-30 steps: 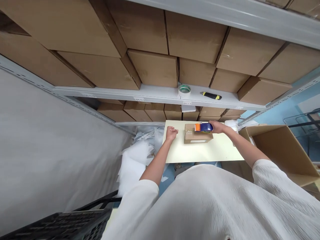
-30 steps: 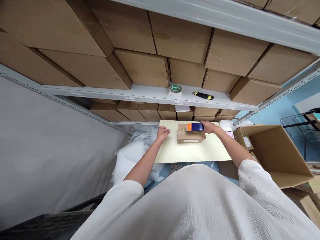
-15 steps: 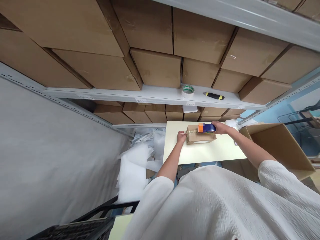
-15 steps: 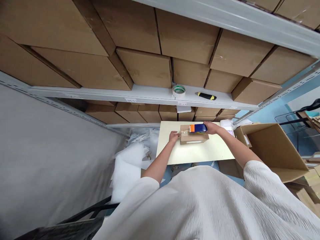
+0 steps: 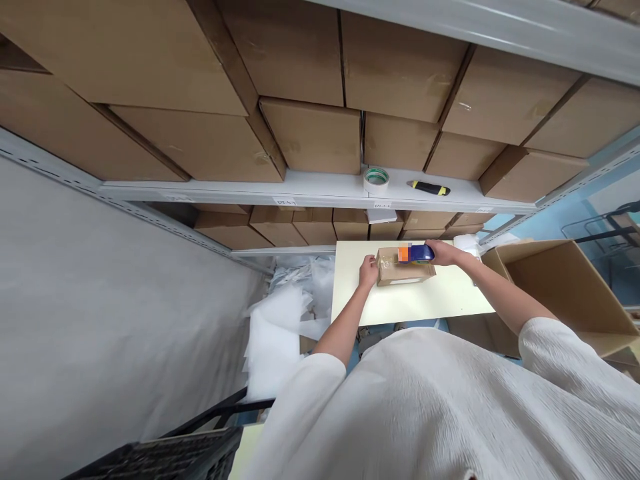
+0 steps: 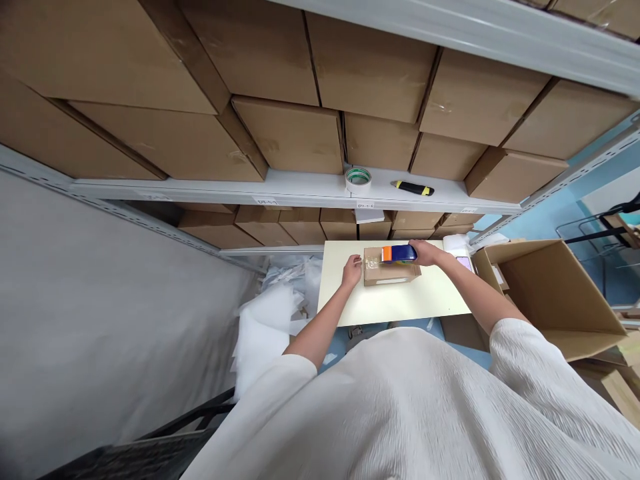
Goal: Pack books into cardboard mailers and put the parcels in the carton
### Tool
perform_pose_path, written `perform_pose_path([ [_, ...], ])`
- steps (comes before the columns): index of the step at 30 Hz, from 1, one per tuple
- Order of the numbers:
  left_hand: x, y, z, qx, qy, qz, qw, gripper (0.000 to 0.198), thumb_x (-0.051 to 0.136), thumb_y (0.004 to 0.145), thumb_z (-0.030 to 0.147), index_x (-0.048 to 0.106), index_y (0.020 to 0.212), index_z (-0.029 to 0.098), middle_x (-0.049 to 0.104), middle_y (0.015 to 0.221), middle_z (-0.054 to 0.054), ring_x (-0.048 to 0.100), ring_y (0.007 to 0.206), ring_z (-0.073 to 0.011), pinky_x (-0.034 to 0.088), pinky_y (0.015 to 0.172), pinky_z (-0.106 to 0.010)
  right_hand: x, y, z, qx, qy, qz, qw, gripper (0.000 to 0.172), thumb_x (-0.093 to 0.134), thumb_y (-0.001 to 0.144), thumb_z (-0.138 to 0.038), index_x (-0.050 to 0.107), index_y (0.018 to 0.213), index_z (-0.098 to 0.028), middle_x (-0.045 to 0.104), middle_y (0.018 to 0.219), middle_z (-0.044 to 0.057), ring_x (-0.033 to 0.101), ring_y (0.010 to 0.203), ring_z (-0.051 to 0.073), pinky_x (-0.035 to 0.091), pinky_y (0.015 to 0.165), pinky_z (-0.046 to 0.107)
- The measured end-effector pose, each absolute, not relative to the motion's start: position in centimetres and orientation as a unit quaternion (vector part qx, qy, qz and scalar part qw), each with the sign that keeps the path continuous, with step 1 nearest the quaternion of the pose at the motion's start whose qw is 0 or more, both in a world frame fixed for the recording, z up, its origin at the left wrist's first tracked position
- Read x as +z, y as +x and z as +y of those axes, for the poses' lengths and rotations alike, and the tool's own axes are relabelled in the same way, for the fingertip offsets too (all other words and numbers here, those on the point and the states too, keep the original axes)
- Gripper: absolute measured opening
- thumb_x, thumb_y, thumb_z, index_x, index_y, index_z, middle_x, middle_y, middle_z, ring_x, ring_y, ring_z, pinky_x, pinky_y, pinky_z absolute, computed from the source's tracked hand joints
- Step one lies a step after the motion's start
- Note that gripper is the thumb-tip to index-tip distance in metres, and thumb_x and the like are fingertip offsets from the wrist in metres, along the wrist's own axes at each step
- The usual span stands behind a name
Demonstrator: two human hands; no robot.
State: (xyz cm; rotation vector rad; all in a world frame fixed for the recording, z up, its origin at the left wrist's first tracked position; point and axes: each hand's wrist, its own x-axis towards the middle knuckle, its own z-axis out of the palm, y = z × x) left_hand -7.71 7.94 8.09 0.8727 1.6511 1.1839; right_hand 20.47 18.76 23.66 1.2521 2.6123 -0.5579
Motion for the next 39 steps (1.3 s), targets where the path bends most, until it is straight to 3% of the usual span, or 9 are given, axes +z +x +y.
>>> perform_pose_path([
  [4, 10.6, -7.1, 7.8, 0.491, 0.475, 0.609, 0.403, 0.048, 0.069, 0.087, 0.010, 0.067, 0.131, 0.028, 0.073, 0.138, -0.010, 0.065, 0.136, -0.0283, 0.045, 0.122, -0.046, 23.5, 20.6, 18.4, -0.205, 0.414, 0.885, 0.058, 0.038, 0.085, 0.076, -0.022, 0.063, 0.108, -0.022, 0.074, 0.110, 0.011, 0.070, 0.099, 0.027, 0.053, 0.083, 0.032],
  [8, 12.0, -7.0, 7.5, 0.348, 0.604, 0.605, 0.385, 0.083, 0.082, 0.079, 0.014, 0.054, 0.156, 0.028, 0.066, 0.153, -0.015, 0.054, 0.150, -0.0372, 0.034, 0.128, -0.053, 23.8, 20.5, 18.2, -0.225, 0.413, 0.881, 0.056, 0.033, 0.083, 0.078, -0.019, 0.064, 0.104, -0.022, 0.075, 0.107, 0.009, 0.070, 0.093, 0.025, 0.051, 0.078, 0.030],
  [11, 12.0, -7.2, 7.4, 0.264, 0.652, 0.616, 0.354, 0.093, 0.083, 0.082, 0.021, 0.043, 0.166, 0.027, 0.057, 0.164, -0.018, 0.043, 0.159, -0.0393, 0.028, 0.130, -0.054, 24.2, 20.6, 18.4, -0.234, 0.407, 0.880, 0.072, 0.032, 0.085, 0.077, -0.018, 0.064, 0.101, -0.023, 0.076, 0.105, 0.008, 0.070, 0.089, 0.025, 0.047, 0.072, 0.029],
  [17, 11.5, -7.4, 7.9, 0.207, 0.675, 0.619, 0.345, 0.100, 0.082, 0.085, 0.026, 0.032, 0.172, 0.026, 0.046, 0.173, -0.020, 0.038, 0.163, -0.0400, 0.028, 0.128, -0.052, 24.4, 20.8, 19.0, -0.229, 0.408, 0.876, 0.118, 0.038, 0.086, 0.076, -0.021, 0.064, 0.107, -0.024, 0.077, 0.110, 0.009, 0.071, 0.090, 0.026, 0.044, 0.065, 0.029],
  [22, 11.4, -7.4, 8.0, 0.184, 0.679, 0.627, 0.336, 0.100, 0.080, 0.087, 0.027, 0.029, 0.174, 0.025, 0.044, 0.174, -0.020, 0.037, 0.164, -0.0393, 0.028, 0.129, -0.053, 24.2, 23.4, 19.9, -0.221, 0.415, 0.877, 0.105, 0.041, 0.088, 0.072, -0.021, 0.065, 0.106, -0.026, 0.077, 0.108, 0.009, 0.072, 0.092, 0.027, 0.047, 0.066, 0.030],
  [33, 11.5, -7.7, 8.2, 0.133, 0.692, 0.633, 0.321, 0.094, 0.073, 0.091, 0.031, 0.029, 0.174, 0.026, 0.037, 0.180, -0.017, 0.030, 0.168, -0.0396, 0.030, 0.131, -0.054, 22.5, 39.4, 22.9, -0.192, 0.461, 0.857, 0.127, 0.040, 0.085, 0.073, -0.013, 0.067, 0.107, -0.023, 0.075, 0.110, 0.012, 0.070, 0.096, 0.029, 0.048, 0.075, 0.033],
  [39, 11.5, -7.5, 8.3, 0.120, 0.690, 0.642, 0.312, 0.092, 0.072, 0.092, 0.029, 0.030, 0.174, 0.025, 0.036, 0.180, -0.017, 0.027, 0.169, -0.0394, 0.032, 0.132, -0.055, 20.4, 41.1, 23.1, -0.190, 0.476, 0.847, 0.142, 0.044, 0.083, 0.075, -0.010, 0.067, 0.113, -0.022, 0.074, 0.114, 0.015, 0.070, 0.099, 0.030, 0.049, 0.078, 0.034],
])
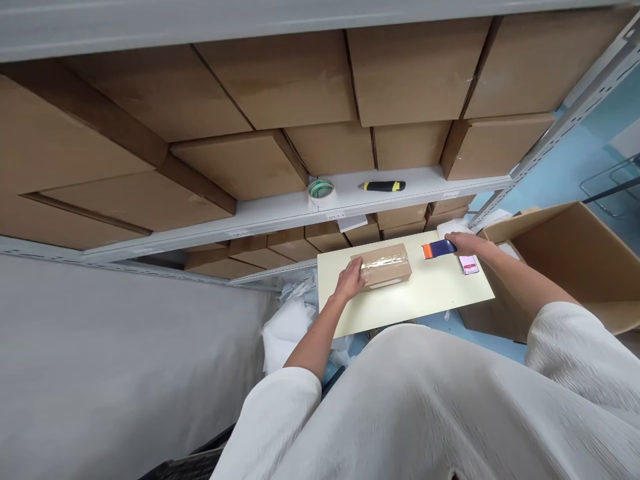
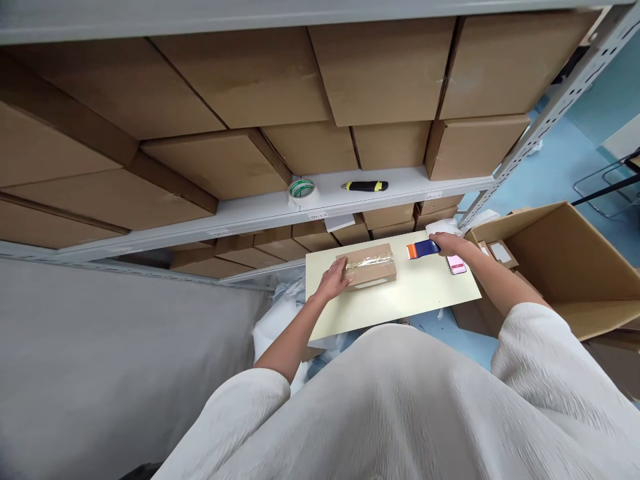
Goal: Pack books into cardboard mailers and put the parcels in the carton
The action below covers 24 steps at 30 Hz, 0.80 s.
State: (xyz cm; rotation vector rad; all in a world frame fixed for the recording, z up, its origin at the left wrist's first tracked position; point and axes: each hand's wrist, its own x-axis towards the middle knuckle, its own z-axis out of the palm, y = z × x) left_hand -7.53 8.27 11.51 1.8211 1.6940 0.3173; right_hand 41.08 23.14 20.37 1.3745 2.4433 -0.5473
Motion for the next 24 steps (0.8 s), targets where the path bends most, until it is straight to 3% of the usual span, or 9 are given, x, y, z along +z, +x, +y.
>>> perform_pose_path([
  [4, 11.4, -7.4, 8.2, 0.100, 0.689, 0.649, 0.308, 0.091, 0.071, 0.093, 0.029, 0.030, 0.174, 0.023, 0.034, 0.181, -0.017, 0.027, 0.169, -0.0391, 0.033, 0.133, -0.056, 19.4, 38.6, 22.4, -0.165, 0.489, 0.831, 0.208, 0.050, 0.078, 0.080, -0.009, 0.065, 0.127, -0.021, 0.072, 0.122, 0.018, 0.071, 0.105, 0.032, 0.051, 0.078, 0.035],
  [8, 11.3, -7.4, 8.2, 0.090, 0.690, 0.648, 0.309, 0.090, 0.069, 0.094, 0.029, 0.030, 0.174, 0.021, 0.033, 0.181, -0.016, 0.027, 0.170, -0.0361, 0.029, 0.137, -0.053, 18.9, 34.6, 21.5, -0.131, 0.485, 0.822, 0.270, 0.059, 0.076, 0.085, -0.007, 0.060, 0.141, -0.016, 0.071, 0.129, 0.021, 0.071, 0.116, 0.035, 0.055, 0.088, 0.039],
  [16, 11.3, -7.1, 8.4, 0.100, 0.683, 0.645, 0.326, 0.088, 0.069, 0.093, 0.024, 0.032, 0.173, 0.022, 0.033, 0.181, -0.014, 0.024, 0.171, -0.0343, 0.024, 0.140, -0.052, 18.6, 28.1, 21.0, -0.104, 0.497, 0.817, 0.273, 0.063, 0.085, 0.083, -0.009, 0.063, 0.142, -0.011, 0.072, 0.135, 0.026, 0.070, 0.128, 0.038, 0.056, 0.100, 0.044],
  [20, 11.3, -7.2, 8.7, 0.106, 0.683, 0.643, 0.331, 0.089, 0.070, 0.092, 0.023, 0.034, 0.173, 0.021, 0.034, 0.181, -0.014, 0.025, 0.171, -0.0345, 0.027, 0.139, -0.050, 18.4, 26.9, 20.5, -0.102, 0.519, 0.807, 0.264, 0.060, 0.088, 0.083, -0.020, 0.066, 0.139, -0.011, 0.072, 0.135, 0.029, 0.069, 0.128, 0.043, 0.060, 0.097, 0.053],
  [24, 11.2, -7.3, 8.9, 0.107, 0.692, 0.634, 0.329, 0.088, 0.070, 0.093, 0.025, 0.033, 0.173, 0.020, 0.035, 0.180, -0.015, 0.025, 0.171, -0.0353, 0.028, 0.139, -0.051, 17.7, 26.2, 19.0, -0.061, 0.537, 0.798, 0.268, 0.062, 0.082, 0.083, -0.017, 0.064, 0.142, -0.008, 0.069, 0.138, 0.033, 0.066, 0.126, 0.047, 0.063, 0.088, 0.060],
])
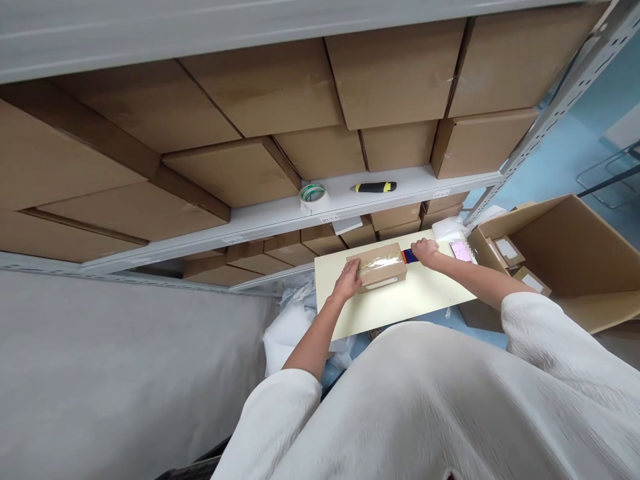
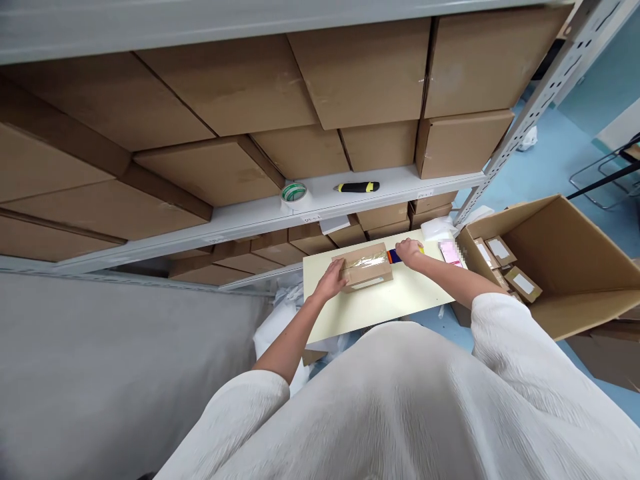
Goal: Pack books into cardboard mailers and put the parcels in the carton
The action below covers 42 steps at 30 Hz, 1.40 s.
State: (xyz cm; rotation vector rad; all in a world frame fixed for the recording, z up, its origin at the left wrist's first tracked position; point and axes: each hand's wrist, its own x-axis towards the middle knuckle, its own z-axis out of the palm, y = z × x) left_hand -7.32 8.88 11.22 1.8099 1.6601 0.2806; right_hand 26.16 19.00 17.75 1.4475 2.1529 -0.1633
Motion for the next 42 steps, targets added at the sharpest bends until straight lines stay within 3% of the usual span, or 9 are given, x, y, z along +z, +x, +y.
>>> perform_pose_path([
  [6, 10.8, -7.4, 8.9, 0.116, 0.695, 0.629, 0.327, 0.088, 0.072, 0.091, 0.024, 0.035, 0.172, 0.023, 0.037, 0.179, -0.014, 0.026, 0.170, -0.0353, 0.027, 0.139, -0.052, 16.6, 24.0, 16.4, -0.046, 0.549, 0.786, 0.280, 0.056, 0.073, 0.085, -0.007, 0.066, 0.140, -0.003, 0.070, 0.133, 0.034, 0.067, 0.124, 0.049, 0.063, 0.085, 0.064],
  [9, 10.8, -7.3, 8.8, 0.123, 0.699, 0.624, 0.326, 0.087, 0.072, 0.091, 0.022, 0.037, 0.170, 0.021, 0.038, 0.178, -0.015, 0.028, 0.170, -0.0347, 0.025, 0.140, -0.051, 16.2, 24.6, 16.2, -0.090, 0.574, 0.765, 0.277, 0.062, 0.078, 0.082, -0.007, 0.064, 0.142, -0.005, 0.071, 0.135, 0.033, 0.067, 0.128, 0.048, 0.064, 0.087, 0.060],
  [11, 10.8, -7.2, 8.8, 0.128, 0.699, 0.624, 0.325, 0.085, 0.072, 0.091, 0.022, 0.039, 0.170, 0.021, 0.038, 0.178, -0.015, 0.028, 0.170, -0.0344, 0.026, 0.139, -0.051, 16.1, 26.5, 16.5, -0.139, 0.601, 0.744, 0.257, 0.068, 0.086, 0.080, -0.013, 0.062, 0.143, -0.009, 0.072, 0.133, 0.029, 0.069, 0.127, 0.043, 0.063, 0.091, 0.052],
  [14, 10.7, -7.2, 8.6, 0.134, 0.696, 0.626, 0.325, 0.084, 0.071, 0.091, 0.022, 0.039, 0.169, 0.021, 0.038, 0.178, -0.014, 0.028, 0.169, -0.0340, 0.027, 0.139, -0.051, 16.0, 30.0, 16.8, -0.233, 0.656, 0.680, 0.230, 0.075, 0.094, 0.080, -0.042, 0.061, 0.141, -0.014, 0.076, 0.124, 0.023, 0.076, 0.110, 0.035, 0.062, 0.087, 0.041],
  [17, 10.5, -7.1, 8.4, 0.141, 0.697, 0.624, 0.323, 0.083, 0.069, 0.092, 0.022, 0.039, 0.169, 0.022, 0.038, 0.178, -0.013, 0.028, 0.169, -0.0331, 0.027, 0.139, -0.051, 16.0, 32.9, 16.1, -0.321, 0.705, 0.612, 0.158, 0.072, 0.075, 0.092, -0.066, 0.062, 0.136, -0.011, 0.076, 0.120, 0.026, 0.076, 0.099, 0.034, 0.060, 0.073, 0.036],
  [21, 10.4, -7.1, 8.3, 0.149, 0.697, 0.623, 0.323, 0.083, 0.070, 0.090, 0.021, 0.041, 0.167, 0.023, 0.039, 0.177, -0.013, 0.030, 0.169, -0.0334, 0.030, 0.138, -0.051, 16.9, 34.6, 14.2, -0.372, 0.707, 0.596, 0.083, 0.054, 0.046, 0.109, -0.057, 0.061, 0.130, -0.010, 0.077, 0.116, 0.024, 0.074, 0.087, 0.027, 0.053, 0.066, 0.032],
  [27, 10.7, -7.1, 8.5, 0.141, 0.701, 0.620, 0.324, 0.081, 0.070, 0.091, 0.022, 0.041, 0.167, 0.023, 0.039, 0.177, -0.013, 0.030, 0.168, -0.0343, 0.034, 0.136, -0.052, 22.5, 34.5, 13.2, -0.294, 0.604, 0.739, -0.040, 0.036, 0.044, 0.110, -0.047, 0.062, 0.120, -0.017, 0.077, 0.110, 0.016, 0.069, 0.093, 0.028, 0.052, 0.081, 0.036],
  [35, 11.7, -6.6, 8.0, 0.147, 0.698, 0.621, 0.325, 0.078, 0.067, 0.091, 0.019, 0.044, 0.165, 0.022, 0.040, 0.178, -0.013, 0.028, 0.170, -0.0319, 0.030, 0.138, -0.050, 31.1, 26.7, 18.6, -0.165, 0.418, 0.875, -0.178, 0.054, 0.037, 0.114, -0.053, 0.057, 0.150, -0.018, 0.068, 0.137, 0.020, 0.059, 0.127, 0.039, 0.047, 0.113, 0.053],
  [42, 11.8, -6.4, 7.5, 0.150, 0.687, 0.626, 0.338, 0.076, 0.068, 0.093, 0.015, 0.045, 0.165, 0.023, 0.035, 0.180, -0.014, 0.026, 0.171, -0.0317, 0.030, 0.137, -0.050, 32.4, 17.5, 25.3, -0.112, 0.322, 0.917, -0.208, 0.060, 0.029, 0.115, -0.058, 0.051, 0.154, -0.017, 0.062, 0.145, 0.022, 0.055, 0.130, 0.037, 0.044, 0.117, 0.056],
])
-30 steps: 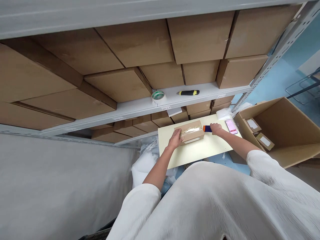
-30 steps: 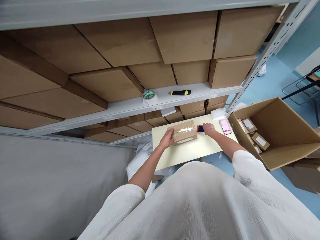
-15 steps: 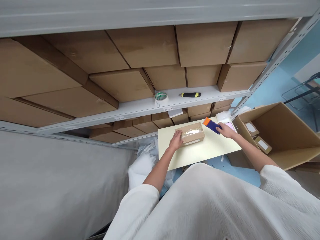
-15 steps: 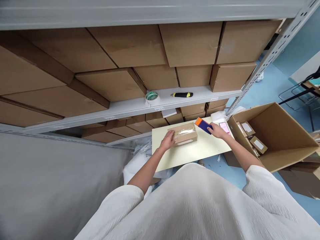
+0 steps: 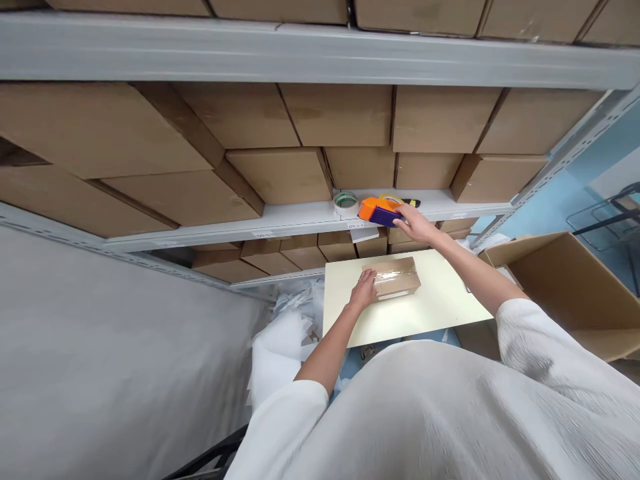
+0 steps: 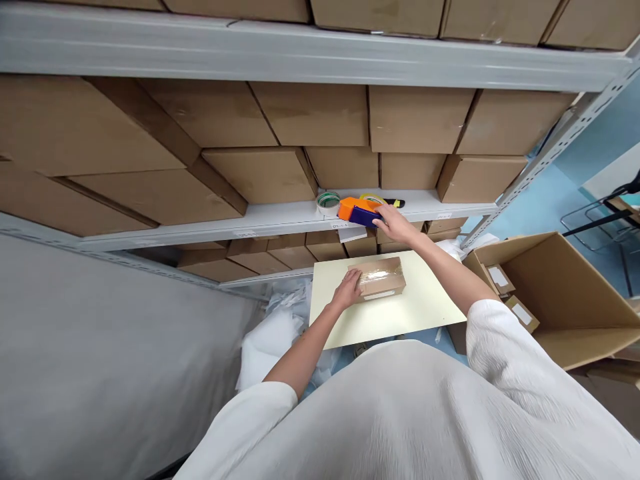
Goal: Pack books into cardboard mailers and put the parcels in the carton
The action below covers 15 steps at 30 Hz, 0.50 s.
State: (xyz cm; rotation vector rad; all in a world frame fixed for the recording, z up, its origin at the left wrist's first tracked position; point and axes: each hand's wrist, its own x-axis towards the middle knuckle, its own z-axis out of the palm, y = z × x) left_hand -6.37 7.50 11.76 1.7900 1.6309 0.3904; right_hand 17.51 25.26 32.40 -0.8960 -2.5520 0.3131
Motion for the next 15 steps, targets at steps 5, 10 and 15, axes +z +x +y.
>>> perform_pose_path([
  [5, 11.6, -6.3, 7.5, 0.153, 0.687, 0.624, 0.339, 0.076, 0.066, 0.094, 0.012, 0.045, 0.166, 0.021, 0.034, 0.181, -0.014, 0.024, 0.171, -0.0309, 0.030, 0.138, -0.049, 32.0, 15.4, 27.9, 0.086, -0.317, -0.929, 0.172, 0.054, 0.030, 0.116, -0.050, 0.052, 0.151, -0.016, 0.061, 0.144, 0.022, 0.055, 0.129, 0.036, 0.045, 0.116, 0.056],
  [10, 11.5, -6.4, 7.4, 0.157, 0.685, 0.622, 0.344, 0.078, 0.068, 0.094, 0.015, 0.043, 0.168, 0.023, 0.033, 0.182, -0.012, 0.023, 0.172, -0.0312, 0.033, 0.136, -0.050, 31.3, 15.7, 29.7, 0.072, -0.346, -0.924, 0.148, 0.047, 0.036, 0.114, -0.040, 0.055, 0.149, -0.015, 0.061, 0.146, 0.023, 0.055, 0.133, 0.037, 0.045, 0.116, 0.056],
  [15, 11.5, -6.4, 7.5, 0.146, 0.684, 0.625, 0.348, 0.079, 0.065, 0.095, 0.015, 0.042, 0.169, 0.022, 0.031, 0.183, -0.012, 0.022, 0.172, -0.0313, 0.032, 0.137, -0.050, 30.7, 15.8, 30.7, 0.055, -0.373, -0.916, 0.138, 0.046, 0.038, 0.113, -0.039, 0.058, 0.145, -0.014, 0.062, 0.142, 0.023, 0.056, 0.129, 0.037, 0.045, 0.116, 0.056],
])
